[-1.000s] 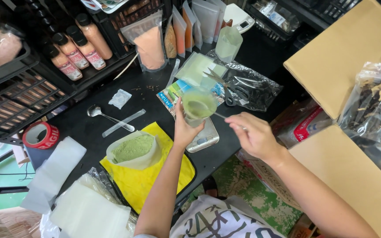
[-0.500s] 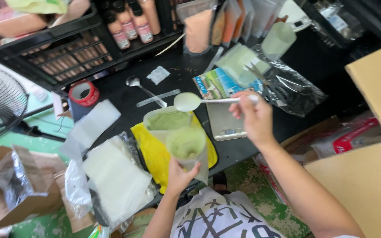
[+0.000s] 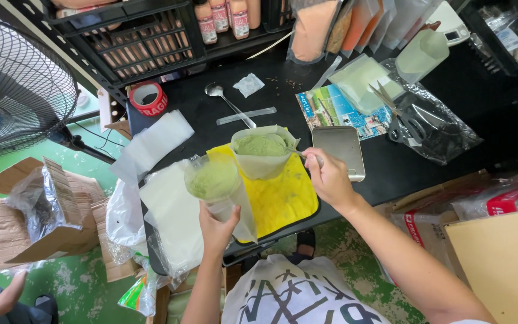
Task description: The person scoops green powder from a large bag into small plastic pouches using a spoon and a digital scale. They repeatedly weigh the pouches, adjust the powder amount, and place the filled pouches into a cardboard box.
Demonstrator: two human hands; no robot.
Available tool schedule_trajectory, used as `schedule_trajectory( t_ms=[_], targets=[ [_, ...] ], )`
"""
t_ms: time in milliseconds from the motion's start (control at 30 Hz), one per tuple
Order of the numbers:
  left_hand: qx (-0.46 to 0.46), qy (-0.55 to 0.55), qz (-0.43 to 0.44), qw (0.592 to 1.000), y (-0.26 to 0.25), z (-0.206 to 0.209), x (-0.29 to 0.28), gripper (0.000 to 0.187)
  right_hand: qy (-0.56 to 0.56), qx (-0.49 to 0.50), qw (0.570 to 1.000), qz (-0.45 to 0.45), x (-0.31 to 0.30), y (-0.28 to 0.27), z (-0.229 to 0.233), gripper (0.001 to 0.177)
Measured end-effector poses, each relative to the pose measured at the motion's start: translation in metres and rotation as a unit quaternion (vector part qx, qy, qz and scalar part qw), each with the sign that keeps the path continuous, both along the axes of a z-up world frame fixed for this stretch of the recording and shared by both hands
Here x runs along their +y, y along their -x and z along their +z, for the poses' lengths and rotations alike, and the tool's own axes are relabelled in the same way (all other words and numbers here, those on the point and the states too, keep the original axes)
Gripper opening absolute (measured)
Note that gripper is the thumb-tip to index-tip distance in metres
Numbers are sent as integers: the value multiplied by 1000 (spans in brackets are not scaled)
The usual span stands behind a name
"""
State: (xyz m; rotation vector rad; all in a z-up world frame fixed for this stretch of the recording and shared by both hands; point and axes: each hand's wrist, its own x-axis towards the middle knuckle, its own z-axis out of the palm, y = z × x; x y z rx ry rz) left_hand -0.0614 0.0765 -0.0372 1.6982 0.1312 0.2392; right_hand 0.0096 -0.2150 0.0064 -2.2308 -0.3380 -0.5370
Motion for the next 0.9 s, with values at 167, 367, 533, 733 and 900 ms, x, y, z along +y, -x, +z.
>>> schedule_trajectory(
  t_ms=[167,367,533,733,900],
  targets=[
    [-6,18,4,1000,-3,-9,-5,91,-88,77,993,-27,3,-2,12,23],
    [4,17,12,1000,1,11,-19,97,-187,139,971,-49,1,-10,16,26],
    [22,10,19,1000,6,15,-23,99,-272,187,942,-59,-2,-23,19,26],
    [59,16,22,998,16,14,-32,92,-315,170,932,-56,-11,-37,31,26],
    [69,4,5,998,18,16,-40,93,-336,173,925,-33,-18,-46,41,26]
  ],
)
